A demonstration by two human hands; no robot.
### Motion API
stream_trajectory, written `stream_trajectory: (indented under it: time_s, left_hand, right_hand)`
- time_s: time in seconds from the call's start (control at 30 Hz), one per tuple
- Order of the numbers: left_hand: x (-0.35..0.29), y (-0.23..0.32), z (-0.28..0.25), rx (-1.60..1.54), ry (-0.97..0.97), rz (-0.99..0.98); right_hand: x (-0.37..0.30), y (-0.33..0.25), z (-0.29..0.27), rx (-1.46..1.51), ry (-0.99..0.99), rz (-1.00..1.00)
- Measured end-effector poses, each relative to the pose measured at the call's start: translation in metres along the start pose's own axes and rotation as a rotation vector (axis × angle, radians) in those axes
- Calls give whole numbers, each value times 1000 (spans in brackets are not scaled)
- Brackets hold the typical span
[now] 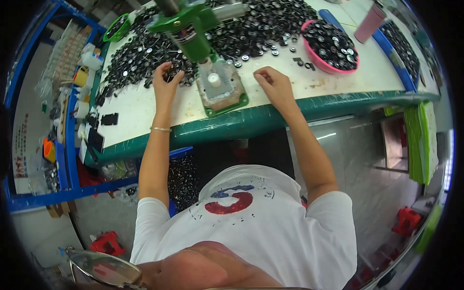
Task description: The person assembles toy wheel sets by positioning toy wheels and metal axles into a manual press machine and pressing them together using the machine's handle.
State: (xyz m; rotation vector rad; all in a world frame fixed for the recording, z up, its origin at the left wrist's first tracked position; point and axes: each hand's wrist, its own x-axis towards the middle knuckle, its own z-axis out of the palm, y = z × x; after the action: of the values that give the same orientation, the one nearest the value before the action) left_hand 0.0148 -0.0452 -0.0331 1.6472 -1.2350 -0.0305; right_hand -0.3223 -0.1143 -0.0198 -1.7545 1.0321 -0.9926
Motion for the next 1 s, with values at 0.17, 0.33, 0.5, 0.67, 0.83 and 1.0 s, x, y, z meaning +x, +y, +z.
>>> stream_trajectory:
  time_s: [0.17, 0.33, 0.5, 0.67, 0.83, 1.0]
  left_hand:
    - [-17, 22, -12, -37, -99, 6]
    - [-28, 44, -36, 41, -92, 88]
    - [-28, 26, -56, 113, 91, -50]
    - [-21, 1, -32, 134, -7, -208]
    - [-27, 23, 6, 110, -127, -126]
    - [-39, 46, 5, 57, -224, -81]
  right_hand:
    - [13, -6, 0, -168, 29, -158]
    - [38, -18, 10, -300, -39, -257]
    - [52, -15, 24, -472, -6, -381]
    - [62, -10, 36, -574, -1, -399]
    - [65, -3, 27, -509, 61, -394]
    - [62, -5, 16, -556, 58, -352]
